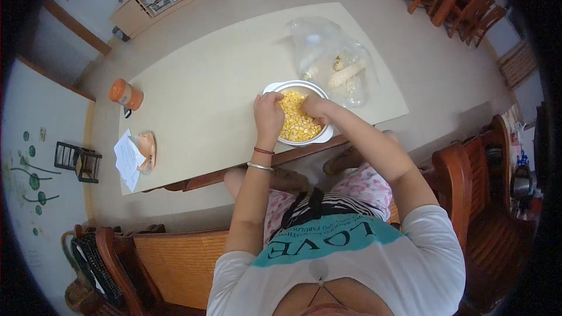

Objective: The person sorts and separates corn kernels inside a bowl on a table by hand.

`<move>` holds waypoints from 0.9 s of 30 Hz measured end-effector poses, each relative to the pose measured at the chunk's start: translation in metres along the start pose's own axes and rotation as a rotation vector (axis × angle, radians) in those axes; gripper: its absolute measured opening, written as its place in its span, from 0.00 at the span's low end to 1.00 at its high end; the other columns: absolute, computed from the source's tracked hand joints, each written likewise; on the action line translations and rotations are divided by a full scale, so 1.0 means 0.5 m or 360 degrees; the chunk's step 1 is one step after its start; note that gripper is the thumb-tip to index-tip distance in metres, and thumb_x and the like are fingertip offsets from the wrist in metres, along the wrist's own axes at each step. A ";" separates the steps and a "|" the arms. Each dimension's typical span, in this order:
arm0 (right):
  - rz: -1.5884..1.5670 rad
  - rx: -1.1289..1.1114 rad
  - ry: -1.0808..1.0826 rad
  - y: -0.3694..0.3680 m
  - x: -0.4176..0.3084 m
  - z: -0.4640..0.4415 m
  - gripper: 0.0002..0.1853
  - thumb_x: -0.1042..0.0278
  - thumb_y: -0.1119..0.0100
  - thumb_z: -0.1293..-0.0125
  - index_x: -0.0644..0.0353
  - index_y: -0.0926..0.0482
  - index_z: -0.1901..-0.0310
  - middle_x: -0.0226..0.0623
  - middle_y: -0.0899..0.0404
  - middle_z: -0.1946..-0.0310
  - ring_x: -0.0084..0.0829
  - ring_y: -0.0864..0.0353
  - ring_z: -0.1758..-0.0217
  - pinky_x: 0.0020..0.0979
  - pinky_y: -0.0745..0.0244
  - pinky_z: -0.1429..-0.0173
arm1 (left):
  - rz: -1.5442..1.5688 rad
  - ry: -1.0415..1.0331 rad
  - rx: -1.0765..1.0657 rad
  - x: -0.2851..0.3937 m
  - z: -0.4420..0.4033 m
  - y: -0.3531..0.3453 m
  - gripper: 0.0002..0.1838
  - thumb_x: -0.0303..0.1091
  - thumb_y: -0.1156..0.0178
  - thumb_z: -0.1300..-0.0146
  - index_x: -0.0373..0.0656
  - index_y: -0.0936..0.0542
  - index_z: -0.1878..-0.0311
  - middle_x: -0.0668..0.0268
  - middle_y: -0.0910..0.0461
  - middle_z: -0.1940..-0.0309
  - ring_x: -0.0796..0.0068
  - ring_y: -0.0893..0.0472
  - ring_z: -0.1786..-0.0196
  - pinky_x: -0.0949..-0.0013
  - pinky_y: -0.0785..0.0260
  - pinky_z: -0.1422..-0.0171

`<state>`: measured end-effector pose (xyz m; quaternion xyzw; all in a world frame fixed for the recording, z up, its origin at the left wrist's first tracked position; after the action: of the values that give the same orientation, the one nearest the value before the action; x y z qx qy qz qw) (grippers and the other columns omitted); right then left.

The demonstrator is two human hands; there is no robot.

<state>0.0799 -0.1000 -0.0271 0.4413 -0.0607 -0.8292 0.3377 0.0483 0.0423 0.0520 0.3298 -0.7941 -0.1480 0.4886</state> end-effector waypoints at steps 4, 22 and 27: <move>-0.0037 -0.0079 0.0016 -0.005 0.013 -0.023 0.13 0.70 0.52 0.38 0.69 0.25 0.56 0.44 0.25 0.71 0.33 0.22 0.73 0.34 0.28 0.80 | 0.0053 -0.0065 -0.0136 0.002 -0.003 -0.008 0.09 0.20 0.51 0.45 0.42 0.21 0.69 0.59 0.21 0.69 0.57 0.23 0.60 0.48 0.46 0.33; 0.0829 0.0344 0.0889 0.004 -0.057 0.047 0.17 0.67 0.41 0.45 0.66 0.32 0.57 0.55 0.23 0.63 0.51 0.23 0.56 0.43 0.29 0.53 | -0.0345 -0.0229 -0.0420 0.031 0.009 -0.033 0.07 0.23 0.47 0.46 0.45 0.20 0.69 0.63 0.22 0.70 0.62 0.23 0.60 0.46 0.50 0.32; 0.0780 0.0277 0.0859 -0.006 -0.059 0.075 0.15 0.66 0.43 0.43 0.64 0.33 0.59 0.53 0.23 0.65 0.52 0.24 0.57 0.44 0.30 0.53 | -0.0357 -0.0158 -0.0465 0.031 0.009 -0.032 0.08 0.25 0.48 0.45 0.44 0.19 0.66 0.60 0.20 0.66 0.58 0.23 0.57 0.47 0.51 0.31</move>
<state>0.0606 -0.0871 0.0149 0.6433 -0.1435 -0.5695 0.4912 0.0458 0.0199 0.0514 0.3341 -0.7456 -0.3313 0.4719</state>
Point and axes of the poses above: each hand's wrist, its own z-axis away from the middle knuckle, its own y-axis out of the back of the hand, x = y × z, the point moved 8 cm from there along -z, towards the middle knuckle
